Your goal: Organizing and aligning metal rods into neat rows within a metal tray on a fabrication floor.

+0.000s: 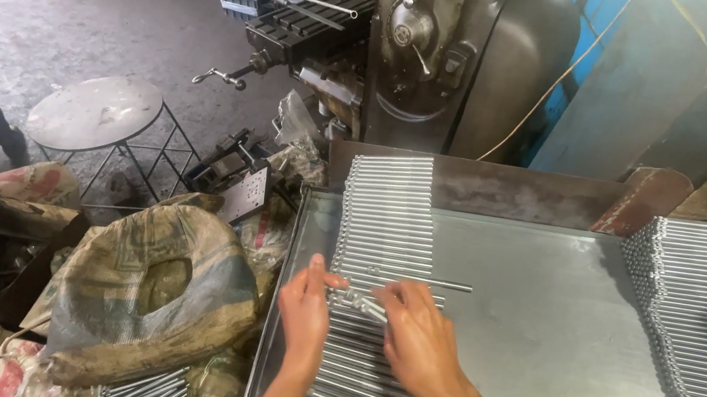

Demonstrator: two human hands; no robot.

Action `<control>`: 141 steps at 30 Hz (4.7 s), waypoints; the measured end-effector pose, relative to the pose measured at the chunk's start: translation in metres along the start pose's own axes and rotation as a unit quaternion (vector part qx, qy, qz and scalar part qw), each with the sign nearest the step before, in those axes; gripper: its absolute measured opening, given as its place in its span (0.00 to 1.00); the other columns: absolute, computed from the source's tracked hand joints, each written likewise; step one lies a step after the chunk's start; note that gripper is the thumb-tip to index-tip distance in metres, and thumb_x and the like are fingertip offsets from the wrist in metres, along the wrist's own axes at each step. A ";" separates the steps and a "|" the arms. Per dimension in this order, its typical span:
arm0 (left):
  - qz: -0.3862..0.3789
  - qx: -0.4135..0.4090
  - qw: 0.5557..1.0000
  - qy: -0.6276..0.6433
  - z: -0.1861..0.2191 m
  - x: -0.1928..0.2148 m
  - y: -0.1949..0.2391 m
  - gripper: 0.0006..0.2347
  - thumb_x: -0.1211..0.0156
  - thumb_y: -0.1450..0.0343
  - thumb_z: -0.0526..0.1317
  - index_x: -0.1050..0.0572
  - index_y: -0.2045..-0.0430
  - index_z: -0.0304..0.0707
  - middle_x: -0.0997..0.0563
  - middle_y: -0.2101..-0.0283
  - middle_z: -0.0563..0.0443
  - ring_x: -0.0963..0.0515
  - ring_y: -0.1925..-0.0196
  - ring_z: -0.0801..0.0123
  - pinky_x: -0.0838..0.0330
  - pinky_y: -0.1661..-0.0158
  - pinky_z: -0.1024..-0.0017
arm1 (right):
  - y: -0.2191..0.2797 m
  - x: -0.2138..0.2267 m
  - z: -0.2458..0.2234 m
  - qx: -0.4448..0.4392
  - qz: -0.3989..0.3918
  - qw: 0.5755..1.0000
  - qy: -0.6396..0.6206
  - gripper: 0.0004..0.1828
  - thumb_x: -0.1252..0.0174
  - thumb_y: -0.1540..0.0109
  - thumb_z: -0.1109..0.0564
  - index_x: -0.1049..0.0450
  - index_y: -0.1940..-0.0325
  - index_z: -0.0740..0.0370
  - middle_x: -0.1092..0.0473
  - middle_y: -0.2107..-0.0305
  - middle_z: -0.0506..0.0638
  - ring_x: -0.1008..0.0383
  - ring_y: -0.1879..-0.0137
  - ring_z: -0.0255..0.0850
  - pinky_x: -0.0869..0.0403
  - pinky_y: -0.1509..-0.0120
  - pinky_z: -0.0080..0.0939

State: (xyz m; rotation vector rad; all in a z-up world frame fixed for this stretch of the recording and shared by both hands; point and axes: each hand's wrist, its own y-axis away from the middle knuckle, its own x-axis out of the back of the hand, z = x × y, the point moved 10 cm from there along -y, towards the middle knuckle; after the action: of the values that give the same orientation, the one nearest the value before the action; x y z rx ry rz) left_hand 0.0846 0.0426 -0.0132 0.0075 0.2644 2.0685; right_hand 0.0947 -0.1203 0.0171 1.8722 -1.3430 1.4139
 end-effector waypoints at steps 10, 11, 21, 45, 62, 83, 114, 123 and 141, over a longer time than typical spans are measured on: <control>-0.021 0.103 0.992 0.069 -0.013 0.004 0.002 0.19 0.51 0.23 0.54 0.18 0.66 0.39 0.36 0.87 0.54 0.40 0.87 0.75 0.45 0.84 0.76 | 0.000 -0.040 0.015 -0.081 -0.070 0.952 -0.287 0.20 0.46 0.34 0.47 0.26 0.39 0.50 0.21 0.69 0.44 0.21 0.61 0.38 0.28 0.51 0.38; -0.020 0.101 0.992 0.071 -0.014 0.004 0.000 0.19 0.51 0.23 0.54 0.18 0.66 0.39 0.36 0.87 0.54 0.40 0.87 0.75 0.45 0.84 0.76 | 0.000 -0.035 0.012 -0.078 -0.069 0.953 -0.286 0.20 0.46 0.34 0.47 0.26 0.39 0.50 0.21 0.69 0.44 0.21 0.61 0.38 0.28 0.51 0.38; -0.029 0.078 0.994 0.066 -0.034 0.002 -0.007 0.22 0.43 0.25 0.54 0.39 0.85 0.43 0.44 0.85 0.58 0.51 0.88 0.78 0.60 0.84 0.73 | 0.009 -0.009 0.001 -0.100 -0.149 0.967 -0.181 0.13 0.51 0.35 0.52 0.22 0.51 0.44 0.25 0.75 0.35 0.26 0.63 0.32 0.32 0.58 0.36; -0.058 0.075 0.993 0.070 -0.013 -0.003 0.001 0.21 0.45 0.24 0.52 0.26 0.82 0.36 0.37 0.90 0.55 0.45 0.94 0.78 0.58 0.91 0.75 | 0.006 -0.003 -0.009 -0.110 -0.128 0.922 -0.347 0.26 0.29 0.45 0.46 0.17 0.42 0.43 0.30 0.78 0.39 0.40 0.74 0.31 0.36 0.64 0.31; -0.025 0.071 0.997 -0.001 -0.004 0.006 0.007 0.20 0.48 0.22 0.49 0.29 0.85 0.40 0.19 0.79 0.50 0.45 0.91 0.74 0.51 0.89 0.78 | 0.002 -0.011 -0.005 -0.061 -0.072 0.937 -0.335 0.14 0.37 0.39 0.56 0.16 0.50 0.54 0.19 0.80 0.50 0.22 0.73 0.40 0.25 0.64 0.38; -0.167 -0.023 0.985 0.049 -0.007 -0.015 -0.042 0.23 0.40 0.29 0.29 0.33 0.36 0.34 0.40 0.26 0.36 0.45 0.24 0.47 0.48 0.28 0.55 | -0.019 -0.005 0.050 0.013 -0.044 0.992 0.115 0.26 0.55 0.31 0.40 0.34 0.28 0.35 0.41 0.29 0.58 0.55 0.20 0.64 0.58 0.30 0.88; -0.174 -0.041 0.982 -0.067 -0.019 -0.101 -0.206 0.29 0.43 0.26 0.32 0.46 0.29 0.31 0.45 0.26 0.30 0.50 0.23 0.45 0.52 0.28 0.50 | -0.134 -0.003 0.148 -0.229 0.124 0.896 -0.360 0.63 0.29 0.39 0.57 0.72 0.17 0.48 0.76 0.23 0.69 0.76 0.19 0.67 0.61 0.19 0.69; -0.125 -0.059 0.986 -0.092 -0.030 -0.094 -0.221 0.26 0.38 0.28 0.30 0.37 0.34 0.34 0.35 0.32 0.37 0.39 0.27 0.55 0.45 0.29 0.56 | -0.138 -0.011 0.137 -0.204 0.061 0.876 -0.432 0.59 0.35 0.36 0.45 0.73 0.17 0.47 0.71 0.21 0.60 0.72 0.17 0.56 0.63 0.17 0.61; -0.242 0.279 0.878 0.304 -0.117 0.038 -0.084 0.19 0.56 0.18 0.55 0.20 0.56 0.44 0.18 0.47 0.48 0.19 0.75 0.77 0.30 0.83 0.82 | 0.108 0.088 0.544 -0.247 0.313 0.916 -0.040 0.43 0.54 0.29 0.34 0.52 0.20 0.64 0.48 0.26 0.64 0.51 0.22 0.61 0.51 0.21 0.61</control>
State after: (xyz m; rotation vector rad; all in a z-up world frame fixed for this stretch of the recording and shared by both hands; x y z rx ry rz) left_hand 0.1249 0.0933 -0.1473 -0.3314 1.1273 1.3827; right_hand 0.2621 -0.6348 -0.1346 1.2237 -2.2250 1.0954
